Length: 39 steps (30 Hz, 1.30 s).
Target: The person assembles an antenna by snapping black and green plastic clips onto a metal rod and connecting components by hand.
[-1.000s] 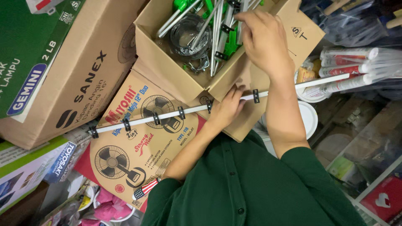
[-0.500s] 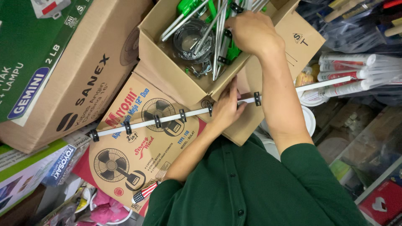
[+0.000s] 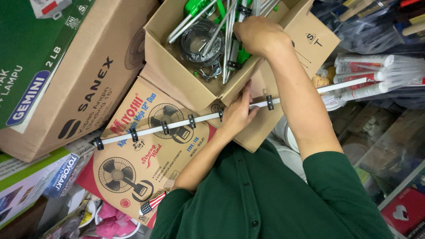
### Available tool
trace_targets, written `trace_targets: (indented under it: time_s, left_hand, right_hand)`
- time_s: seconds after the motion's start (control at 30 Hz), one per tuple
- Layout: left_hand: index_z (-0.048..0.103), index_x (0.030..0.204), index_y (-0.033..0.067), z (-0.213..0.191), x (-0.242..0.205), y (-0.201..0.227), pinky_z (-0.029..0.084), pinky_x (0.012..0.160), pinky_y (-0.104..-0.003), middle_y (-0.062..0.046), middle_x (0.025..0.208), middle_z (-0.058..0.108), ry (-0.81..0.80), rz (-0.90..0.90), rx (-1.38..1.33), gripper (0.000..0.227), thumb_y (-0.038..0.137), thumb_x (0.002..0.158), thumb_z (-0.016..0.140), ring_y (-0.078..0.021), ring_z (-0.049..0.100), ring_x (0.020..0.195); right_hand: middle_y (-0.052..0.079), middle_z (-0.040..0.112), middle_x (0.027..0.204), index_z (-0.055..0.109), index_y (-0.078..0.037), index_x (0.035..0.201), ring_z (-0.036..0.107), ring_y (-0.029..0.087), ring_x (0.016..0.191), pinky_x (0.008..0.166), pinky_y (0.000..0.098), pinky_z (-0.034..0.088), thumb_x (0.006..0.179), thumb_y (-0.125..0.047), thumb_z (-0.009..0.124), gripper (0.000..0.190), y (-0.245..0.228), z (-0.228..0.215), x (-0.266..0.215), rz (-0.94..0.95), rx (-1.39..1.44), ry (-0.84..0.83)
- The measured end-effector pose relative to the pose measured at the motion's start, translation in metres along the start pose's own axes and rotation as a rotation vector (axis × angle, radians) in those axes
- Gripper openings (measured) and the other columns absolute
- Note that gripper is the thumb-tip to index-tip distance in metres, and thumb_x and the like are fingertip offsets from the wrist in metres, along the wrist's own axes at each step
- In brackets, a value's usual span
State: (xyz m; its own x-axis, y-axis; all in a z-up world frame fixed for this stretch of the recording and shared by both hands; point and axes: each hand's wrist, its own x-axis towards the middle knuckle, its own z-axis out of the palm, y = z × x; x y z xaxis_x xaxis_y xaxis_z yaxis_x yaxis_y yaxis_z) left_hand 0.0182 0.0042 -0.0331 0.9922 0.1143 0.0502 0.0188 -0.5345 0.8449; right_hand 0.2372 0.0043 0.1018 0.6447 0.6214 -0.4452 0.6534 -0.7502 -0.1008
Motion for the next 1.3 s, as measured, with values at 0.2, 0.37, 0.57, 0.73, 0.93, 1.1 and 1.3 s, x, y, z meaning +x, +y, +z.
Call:
trace_targets:
  time_s: [0.2, 0.37, 0.57, 0.73, 0.93, 1.1, 1.3]
  left_hand:
    - [0.024, 0.160, 0.0048, -0.002, 0.001, 0.002, 0.054, 0.085, -0.044, -0.013, 0.105, 0.066, -0.006, 0.000, -0.004, 0.096, 0.021, 0.083, 0.080, -0.0344, 0.065, 0.101]
    - [0.027, 0.159, 0.0056, -0.006, 0.001, 0.006, 0.054, 0.087, -0.045, -0.010, 0.101, 0.068, -0.010, -0.004, 0.031, 0.093, 0.022, 0.083, 0.079, -0.0340, 0.065, 0.100]
    - [0.044, 0.148, 0.0122, -0.009, 0.000, 0.012, 0.054, 0.088, -0.045, -0.009, 0.113, 0.066, -0.067, -0.046, 0.069, 0.069, 0.026, 0.088, 0.074, -0.0322, 0.065, 0.106]
    - [0.057, 0.138, 0.0142, -0.016, -0.001, 0.019, 0.055, 0.088, -0.044, -0.010, 0.119, 0.063, -0.086, -0.038, 0.070, 0.050, 0.025, 0.091, 0.069, -0.0334, 0.064, 0.112]
    - [0.067, 0.125, 0.0137, -0.012, -0.005, 0.022, 0.054, 0.083, -0.046, -0.009, 0.117, 0.063, -0.097, -0.027, 0.092, 0.034, 0.020, 0.092, 0.067, -0.0330, 0.064, 0.109]
    - [0.067, 0.112, 0.0104, -0.001, -0.010, 0.018, 0.054, 0.088, -0.046, -0.009, 0.110, 0.060, 0.125, 0.166, 0.154, 0.024, 0.017, 0.090, 0.071, -0.0334, 0.064, 0.106]
    - [0.067, 0.109, 0.0101, -0.002, -0.013, 0.031, 0.055, 0.085, -0.045, -0.012, 0.110, 0.060, 0.046, 0.148, 0.133, 0.019, 0.014, 0.090, 0.071, -0.0343, 0.065, 0.102]
  right_hand:
    - [0.022, 0.071, 0.108, 0.071, -0.013, 0.117, 0.068, 0.044, 0.101, 0.081, 0.0532, 0.055, 0.086, 0.002, 0.062, 0.036, 0.007, 0.008, -0.001, -0.027, -0.015, 0.048]
    - [0.017, 0.070, 0.107, 0.074, -0.009, 0.106, 0.066, 0.041, 0.097, 0.080, 0.0499, 0.053, 0.089, -0.005, 0.066, 0.019, 0.016, 0.013, -0.011, -0.226, 0.128, 0.295]
    - [0.015, 0.065, 0.112, 0.070, -0.002, 0.116, 0.066, 0.036, 0.102, 0.089, 0.0425, 0.054, 0.104, -0.001, 0.066, 0.013, 0.016, 0.015, -0.052, -0.396, 0.451, 0.862]
    - [0.011, 0.060, 0.112, 0.067, 0.002, 0.121, 0.063, 0.023, 0.097, 0.086, 0.0318, 0.052, 0.112, -0.002, 0.061, 0.011, 0.014, 0.039, -0.089, -0.276, 0.827, 1.131]
    - [0.007, 0.064, 0.113, 0.058, -0.003, 0.123, 0.064, 0.013, 0.095, 0.084, 0.0263, 0.055, 0.115, -0.010, 0.057, 0.010, 0.034, 0.089, -0.120, -0.271, 1.813, 0.830]
    - [0.013, 0.068, 0.110, 0.057, -0.001, 0.126, 0.068, 0.019, 0.099, 0.083, 0.0285, 0.054, 0.116, -0.010, 0.058, 0.013, 0.060, 0.120, -0.161, -0.170, 2.045, 0.627]
    - [0.011, 0.062, 0.100, 0.056, -0.004, 0.118, 0.068, 0.023, 0.084, 0.081, 0.0389, 0.059, 0.117, -0.016, 0.048, 0.014, 0.068, 0.154, -0.211, -0.019, 2.089, 0.561]
